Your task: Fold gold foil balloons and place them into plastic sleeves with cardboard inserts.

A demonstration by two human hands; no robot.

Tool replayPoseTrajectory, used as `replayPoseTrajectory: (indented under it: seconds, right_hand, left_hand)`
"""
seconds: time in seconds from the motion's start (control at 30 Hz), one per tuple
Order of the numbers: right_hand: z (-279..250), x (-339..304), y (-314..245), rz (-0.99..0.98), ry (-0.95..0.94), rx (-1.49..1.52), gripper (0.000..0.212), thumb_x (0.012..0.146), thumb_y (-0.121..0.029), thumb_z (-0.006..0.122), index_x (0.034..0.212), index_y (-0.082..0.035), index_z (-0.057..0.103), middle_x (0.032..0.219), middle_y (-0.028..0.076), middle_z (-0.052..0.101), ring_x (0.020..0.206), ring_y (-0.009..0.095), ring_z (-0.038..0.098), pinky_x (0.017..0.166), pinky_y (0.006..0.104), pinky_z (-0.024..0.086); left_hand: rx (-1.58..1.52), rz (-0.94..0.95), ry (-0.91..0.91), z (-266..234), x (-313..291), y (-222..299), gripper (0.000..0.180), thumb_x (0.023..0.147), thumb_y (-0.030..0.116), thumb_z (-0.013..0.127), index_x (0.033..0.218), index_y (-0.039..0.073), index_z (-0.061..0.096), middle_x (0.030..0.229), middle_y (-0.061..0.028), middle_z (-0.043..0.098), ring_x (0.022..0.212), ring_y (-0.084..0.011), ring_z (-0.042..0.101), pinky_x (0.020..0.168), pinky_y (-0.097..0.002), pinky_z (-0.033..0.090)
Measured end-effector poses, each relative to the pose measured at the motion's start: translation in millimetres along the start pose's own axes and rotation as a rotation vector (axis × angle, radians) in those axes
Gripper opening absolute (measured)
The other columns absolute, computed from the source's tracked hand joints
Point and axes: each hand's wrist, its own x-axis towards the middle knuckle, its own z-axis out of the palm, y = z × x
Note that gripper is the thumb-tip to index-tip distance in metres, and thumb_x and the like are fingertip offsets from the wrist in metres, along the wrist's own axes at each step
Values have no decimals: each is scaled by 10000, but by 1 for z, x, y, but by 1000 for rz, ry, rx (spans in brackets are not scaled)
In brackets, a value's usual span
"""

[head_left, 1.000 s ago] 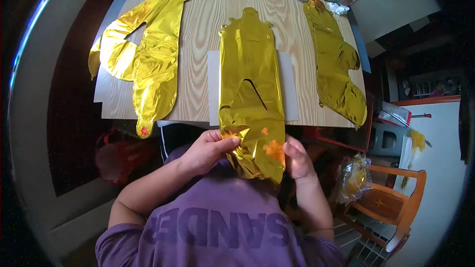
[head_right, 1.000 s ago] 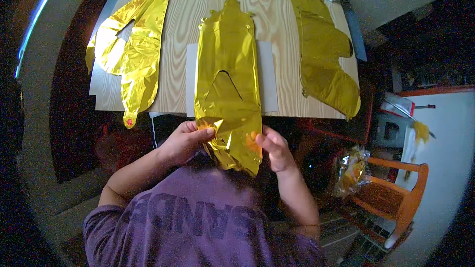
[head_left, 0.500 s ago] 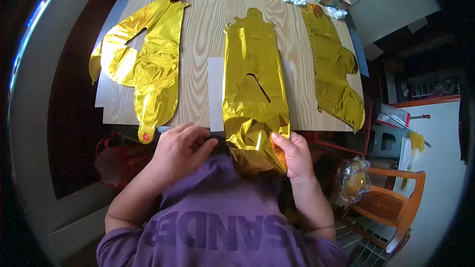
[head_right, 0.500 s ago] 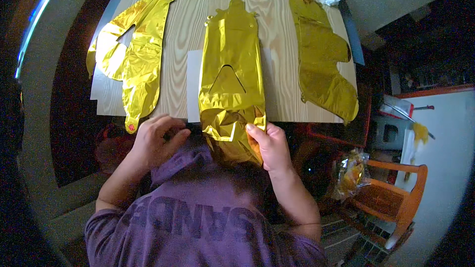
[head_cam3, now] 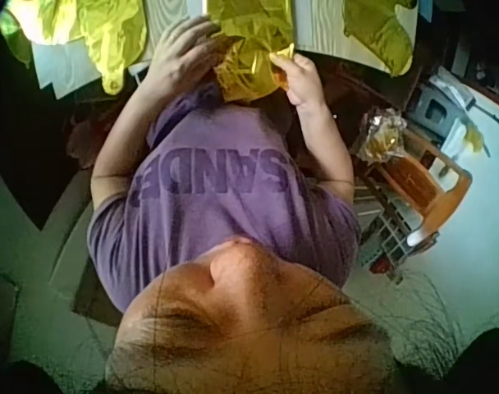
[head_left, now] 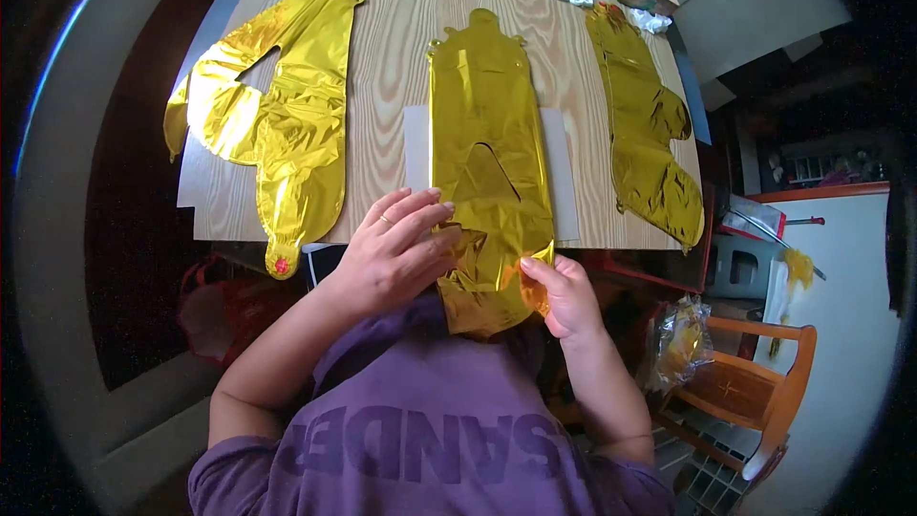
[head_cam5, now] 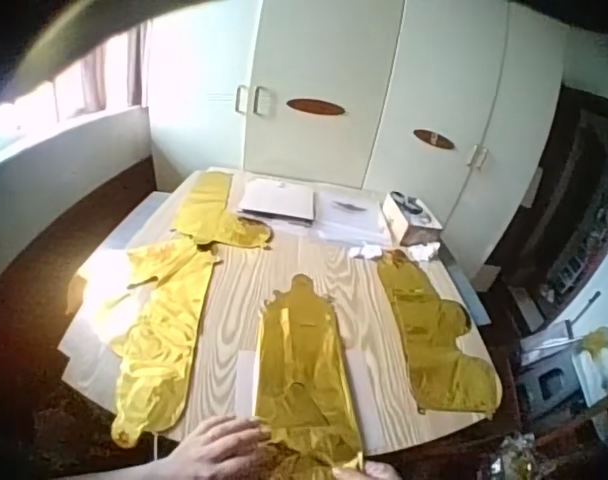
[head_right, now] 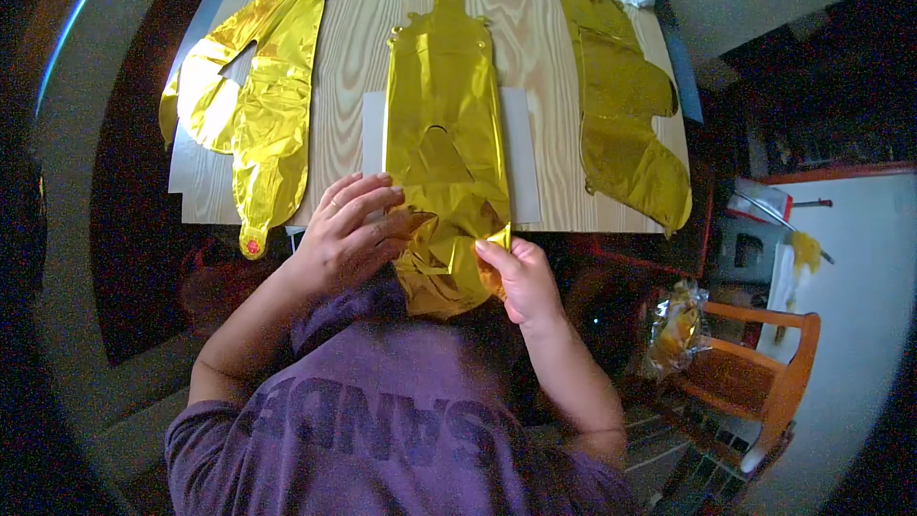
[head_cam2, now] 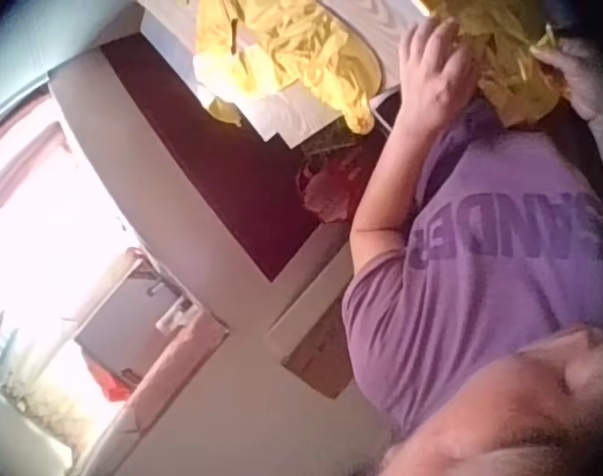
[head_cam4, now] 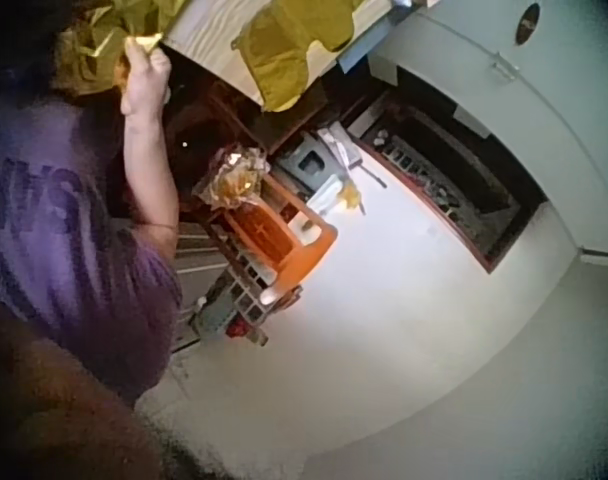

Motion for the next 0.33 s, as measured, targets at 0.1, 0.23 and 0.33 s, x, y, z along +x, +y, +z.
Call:
replayPoseTrajectory:
  seconds: [0.1,0.23,0.33]
  right_hand:
    - [-8,7,1,18,-36,-30,119,922,-138,701,961,-26,707,886,6,699,759,81,640,722,245,512]
    - [-14,9,-4,41,-66,-78,126,922,-152,703,961,-32,710,866,-1,697,741,76,636,707,229,505]
    - [-20,13,3,46,-105,-100,152,918,-169,711,981,-30,715,898,18,715,758,89,652,712,225,505]
  left_hand:
    - [43,8,-30,7,0,-4,349,791,241,778,1098,101,686,1221,-91,616,1231,-280,572,1058,-490,436]
    - [57,-16,-72,6,-1,-4,368,787,253,780,1110,104,688,1202,-84,623,1234,-252,575,1081,-481,423]
    - [75,5,-68,7,-4,-7,391,791,261,776,1138,113,676,1215,-90,622,1247,-261,571,1093,-477,416]
